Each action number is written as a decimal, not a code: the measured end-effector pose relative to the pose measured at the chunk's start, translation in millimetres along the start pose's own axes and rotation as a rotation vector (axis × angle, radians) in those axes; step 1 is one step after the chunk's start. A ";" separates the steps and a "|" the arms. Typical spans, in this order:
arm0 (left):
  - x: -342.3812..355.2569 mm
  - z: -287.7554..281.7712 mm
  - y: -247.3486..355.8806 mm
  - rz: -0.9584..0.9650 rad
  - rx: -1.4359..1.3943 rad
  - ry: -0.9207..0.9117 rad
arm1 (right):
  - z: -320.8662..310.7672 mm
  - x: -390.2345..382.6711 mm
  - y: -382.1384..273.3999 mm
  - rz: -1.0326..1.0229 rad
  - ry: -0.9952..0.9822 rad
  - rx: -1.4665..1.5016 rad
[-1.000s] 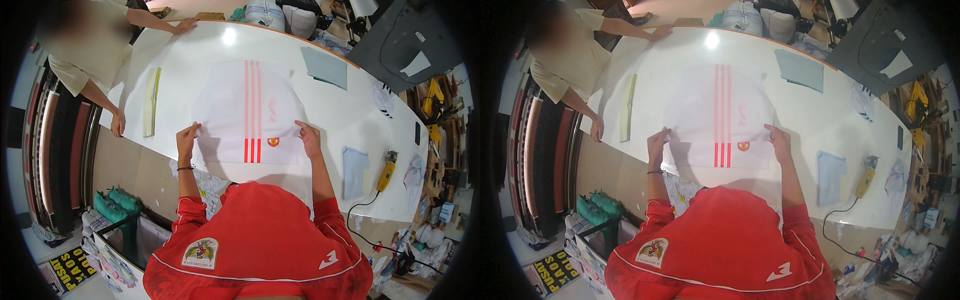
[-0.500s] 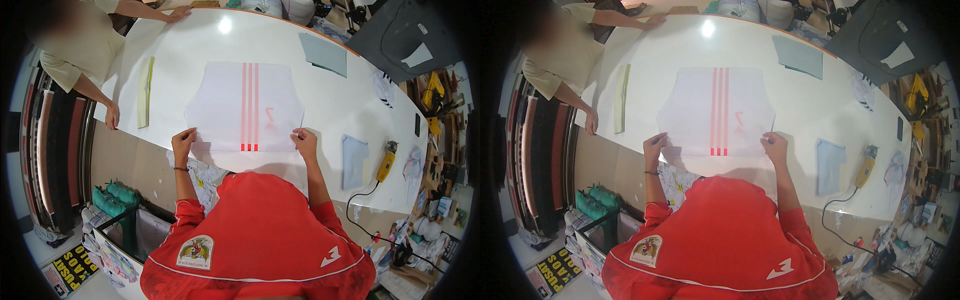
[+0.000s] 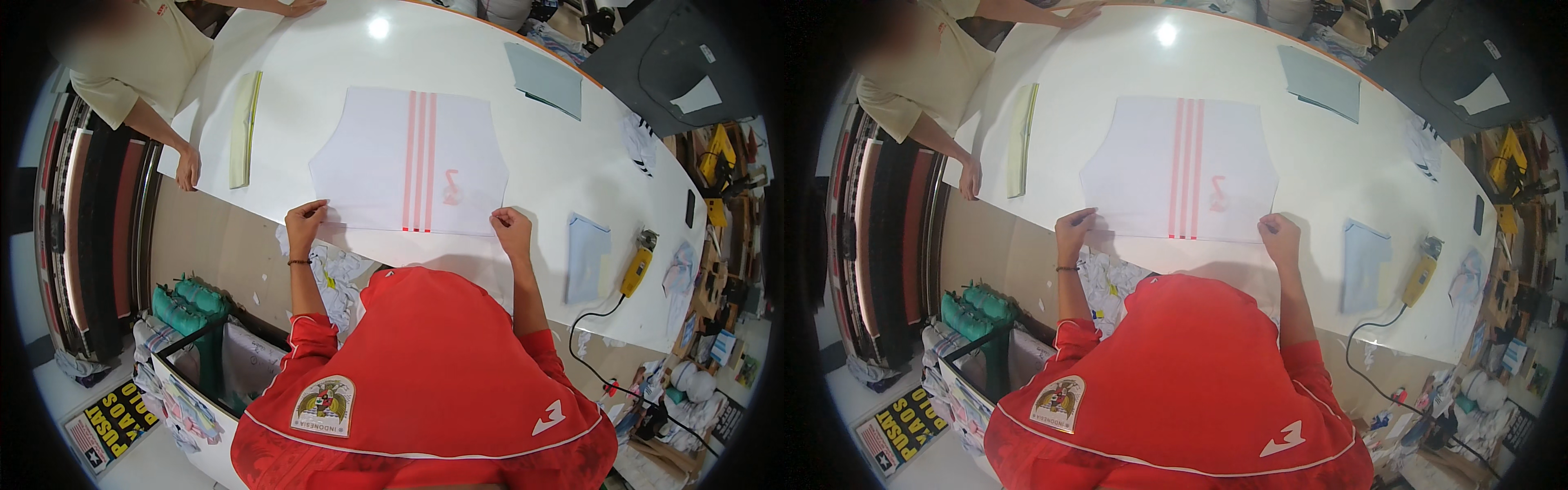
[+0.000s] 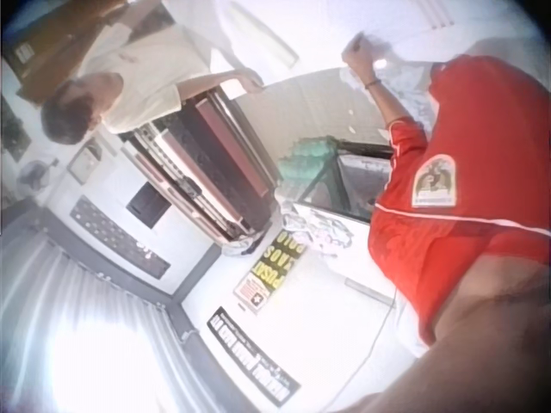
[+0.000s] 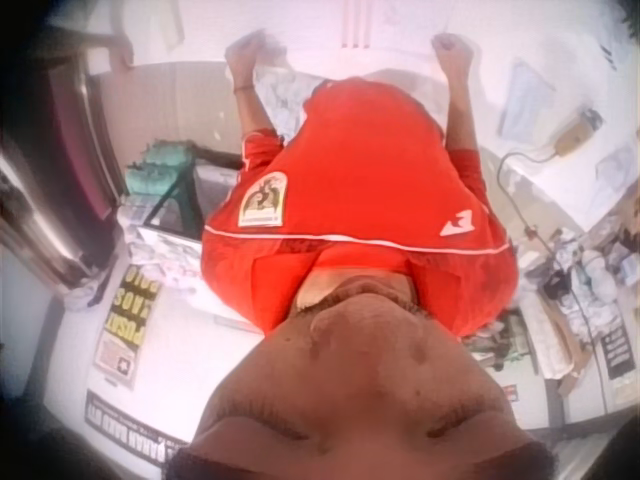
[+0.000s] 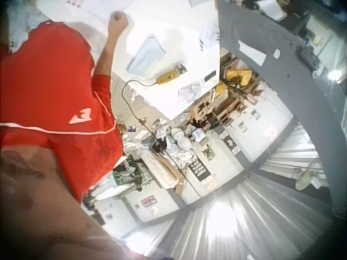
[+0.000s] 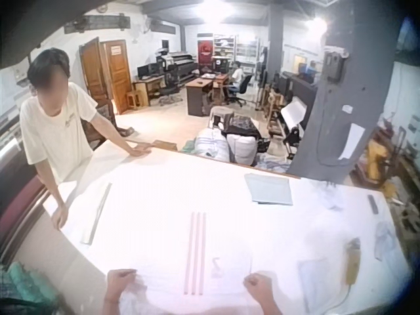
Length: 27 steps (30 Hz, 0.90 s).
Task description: The person aligns paper templates on green, blue, and white fabric pieces, then uses a yellow electric fabric cutter to cut along the template edges. They handle multiple fabric colors and templates, flipping and repositioning pieces as needed.
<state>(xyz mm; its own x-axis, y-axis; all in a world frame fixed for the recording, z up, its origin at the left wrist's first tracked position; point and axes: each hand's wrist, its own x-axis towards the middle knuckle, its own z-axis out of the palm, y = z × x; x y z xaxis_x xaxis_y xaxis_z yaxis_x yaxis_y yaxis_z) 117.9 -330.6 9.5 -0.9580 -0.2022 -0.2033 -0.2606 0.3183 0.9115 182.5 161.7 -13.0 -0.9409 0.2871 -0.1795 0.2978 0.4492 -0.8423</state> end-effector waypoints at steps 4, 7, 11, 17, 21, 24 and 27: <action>-2.7 -1.1 4.7 -0.024 0.077 -0.012 | 0.8 -1.7 6.8 -0.012 0.023 -0.014; -5.9 -3.4 2.1 -0.053 0.106 -0.023 | 3.2 -3.5 7.2 -0.034 0.045 -0.018; -9.2 -6.4 2.5 -0.063 0.159 -0.022 | 4.1 -4.1 5.4 -0.047 0.035 -0.031; -5.3 -8.1 1.1 -0.084 0.200 -0.020 | 0.5 -6.7 -3.5 0.014 0.017 -0.048; -4.6 -7.3 -0.1 -0.079 0.226 0.002 | 1.1 -8.4 -3.9 0.015 0.014 -0.042; -1.8 -8.0 -5.5 -0.063 0.342 0.012 | 1.2 -9.0 -9.0 -0.015 0.023 -0.053; -4.3 0.5 -11.2 0.091 0.443 0.188 | 2.8 -16.7 -30.0 -0.020 0.090 -0.160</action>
<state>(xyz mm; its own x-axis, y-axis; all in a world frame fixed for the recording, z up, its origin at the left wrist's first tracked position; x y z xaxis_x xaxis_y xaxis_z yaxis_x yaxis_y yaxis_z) 124.9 -332.8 0.0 -0.9517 -0.3060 -0.0247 -0.2419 0.6978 0.6742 188.8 141.1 13.9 -0.9308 0.3481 -0.1118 0.3081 0.5820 -0.7525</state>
